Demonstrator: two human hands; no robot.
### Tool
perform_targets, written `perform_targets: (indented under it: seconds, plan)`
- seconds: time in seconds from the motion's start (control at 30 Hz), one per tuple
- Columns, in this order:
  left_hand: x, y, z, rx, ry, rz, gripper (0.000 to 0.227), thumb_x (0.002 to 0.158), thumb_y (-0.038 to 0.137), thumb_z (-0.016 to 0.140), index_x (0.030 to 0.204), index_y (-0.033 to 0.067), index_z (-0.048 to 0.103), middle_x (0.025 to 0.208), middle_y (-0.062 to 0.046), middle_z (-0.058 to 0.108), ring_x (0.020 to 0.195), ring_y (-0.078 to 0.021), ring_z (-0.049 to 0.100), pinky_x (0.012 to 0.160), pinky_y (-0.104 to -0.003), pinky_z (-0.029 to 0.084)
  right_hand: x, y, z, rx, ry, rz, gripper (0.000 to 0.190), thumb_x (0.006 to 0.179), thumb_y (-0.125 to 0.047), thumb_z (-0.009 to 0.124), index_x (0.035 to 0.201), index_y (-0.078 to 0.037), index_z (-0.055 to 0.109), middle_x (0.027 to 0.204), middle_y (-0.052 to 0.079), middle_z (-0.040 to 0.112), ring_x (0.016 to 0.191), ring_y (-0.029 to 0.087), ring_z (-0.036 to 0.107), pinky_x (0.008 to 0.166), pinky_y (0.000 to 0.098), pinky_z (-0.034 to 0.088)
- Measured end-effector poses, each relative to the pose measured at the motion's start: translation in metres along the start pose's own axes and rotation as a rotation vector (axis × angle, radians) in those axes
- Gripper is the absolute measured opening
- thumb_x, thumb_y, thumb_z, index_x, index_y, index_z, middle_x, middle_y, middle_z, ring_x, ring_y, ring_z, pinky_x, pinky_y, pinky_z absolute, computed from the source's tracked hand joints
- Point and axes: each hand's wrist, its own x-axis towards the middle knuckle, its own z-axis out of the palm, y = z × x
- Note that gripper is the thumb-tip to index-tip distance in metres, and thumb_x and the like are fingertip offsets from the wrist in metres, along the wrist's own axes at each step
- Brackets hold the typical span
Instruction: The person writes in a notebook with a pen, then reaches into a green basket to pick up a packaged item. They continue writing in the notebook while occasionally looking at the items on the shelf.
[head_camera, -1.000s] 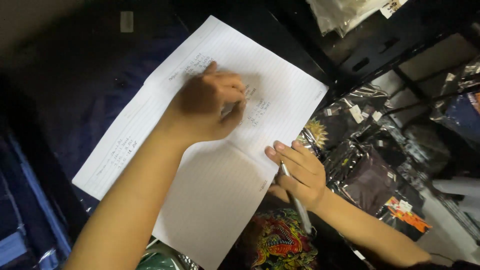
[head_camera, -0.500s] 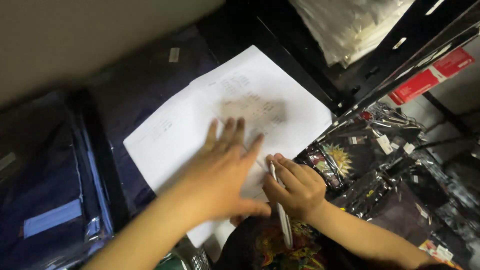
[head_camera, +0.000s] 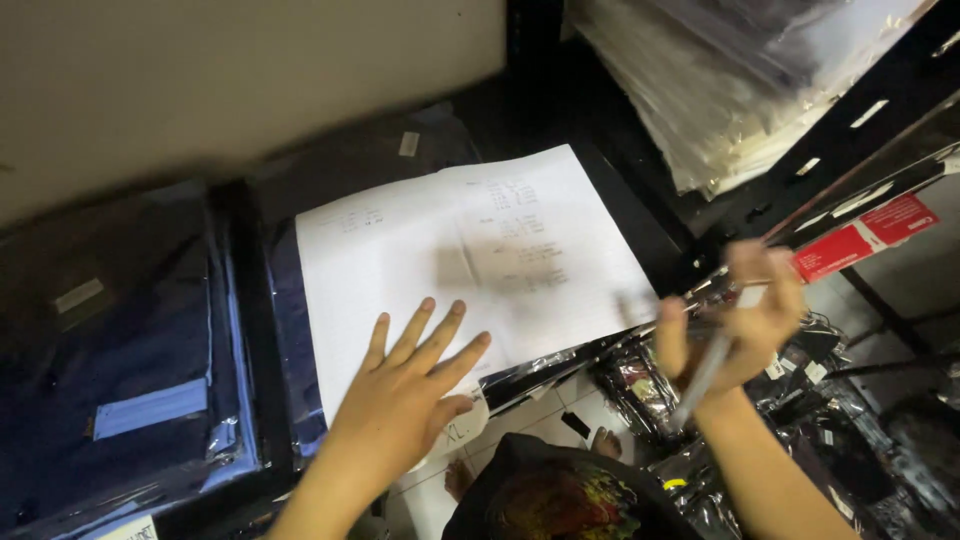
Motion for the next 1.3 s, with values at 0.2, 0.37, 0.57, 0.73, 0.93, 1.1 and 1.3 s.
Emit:
perform_targets:
  seconds: [0.2, 0.37, 0.57, 0.73, 0.93, 1.1, 1.3]
  plan:
    - [0.001, 0.014, 0.001, -0.031, 0.195, -0.121, 0.046, 0.078, 0.038, 0.052, 0.120, 0.0227, 0.046, 0.132, -0.005, 0.036, 0.124, -0.0302, 0.026, 0.100, -0.055, 0.011, -0.017, 0.042, 0.013, -0.124, 0.134, -0.145, 0.026, 0.081, 0.003, 0.054, 0.087, -0.005, 0.030, 0.121, 0.023, 0.035, 0.119, 0.034, 0.034, 0.106, 0.0481, 0.030]
    - [-0.003, 0.018, 0.004, -0.152, 0.377, -0.147, 0.039, 0.078, 0.029, 0.057, 0.115, 0.0172, 0.051, 0.128, -0.009, 0.044, 0.120, -0.0294, 0.036, 0.100, -0.054, 0.018, -0.052, 0.063, 0.016, -0.179, 0.100, 0.060, 0.032, 0.089, -0.001, 0.055, 0.084, -0.009, 0.024, 0.144, 0.014, 0.012, 0.137, 0.034, 0.016, 0.114, 0.0500, 0.016]
    - [-0.007, 0.029, 0.003, -0.022, 0.449, -0.175, 0.038, 0.074, 0.023, 0.063, 0.111, 0.0169, 0.058, 0.121, -0.011, 0.051, 0.115, -0.0316, 0.043, 0.094, -0.055, 0.029, -0.057, 0.063, 0.018, -0.263, 0.157, 0.042, 0.020, 0.091, 0.000, 0.045, 0.083, -0.002, 0.027, 0.139, 0.021, 0.020, 0.132, 0.039, 0.023, 0.105, 0.0531, 0.024]
    - [-0.010, 0.023, 0.002, 0.044, 0.425, -0.125, 0.039, 0.073, 0.026, 0.064, 0.111, 0.0178, 0.057, 0.121, -0.010, 0.051, 0.113, -0.0304, 0.044, 0.094, -0.054, 0.030, -0.073, 0.081, 0.006, -0.230, 0.145, 0.053, 0.025, 0.090, -0.011, 0.056, 0.080, 0.000, 0.036, 0.141, 0.016, 0.023, 0.120, 0.041, 0.041, 0.085, 0.0490, 0.031]
    - [-0.015, 0.029, 0.022, 0.093, 0.271, -0.192, 0.047, 0.077, 0.022, 0.051, 0.123, 0.0225, 0.043, 0.133, -0.007, 0.037, 0.124, -0.0311, 0.029, 0.100, -0.056, 0.017, -0.065, 0.080, 0.007, 0.306, 0.134, 0.065, 0.033, 0.086, 0.026, 0.041, 0.067, 0.002, 0.029, 0.145, 0.000, 0.027, 0.083, 0.021, 0.038, 0.058, 0.0335, 0.026]
    - [-0.026, 0.056, 0.021, 0.130, 0.405, -0.224, 0.039, 0.081, 0.023, 0.053, 0.120, 0.0182, 0.049, 0.129, -0.008, 0.044, 0.121, -0.0316, 0.037, 0.099, -0.056, 0.023, -0.035, 0.048, -0.017, -0.192, -0.108, -0.059, 0.012, 0.089, 0.009, 0.043, 0.086, -0.001, 0.038, 0.137, 0.023, 0.024, 0.126, 0.049, 0.033, 0.098, 0.0626, 0.036]
    - [-0.048, 0.131, 0.058, -0.046, 0.471, -0.253, 0.037, 0.086, 0.005, 0.041, 0.122, -0.0008, 0.041, 0.133, -0.018, 0.034, 0.126, -0.0273, 0.030, 0.107, -0.049, 0.012, -0.044, 0.069, -0.021, -0.163, -0.089, -0.135, 0.021, 0.079, 0.021, 0.049, 0.078, 0.004, 0.038, 0.128, 0.032, 0.033, 0.122, 0.045, 0.035, 0.100, 0.0573, 0.036]
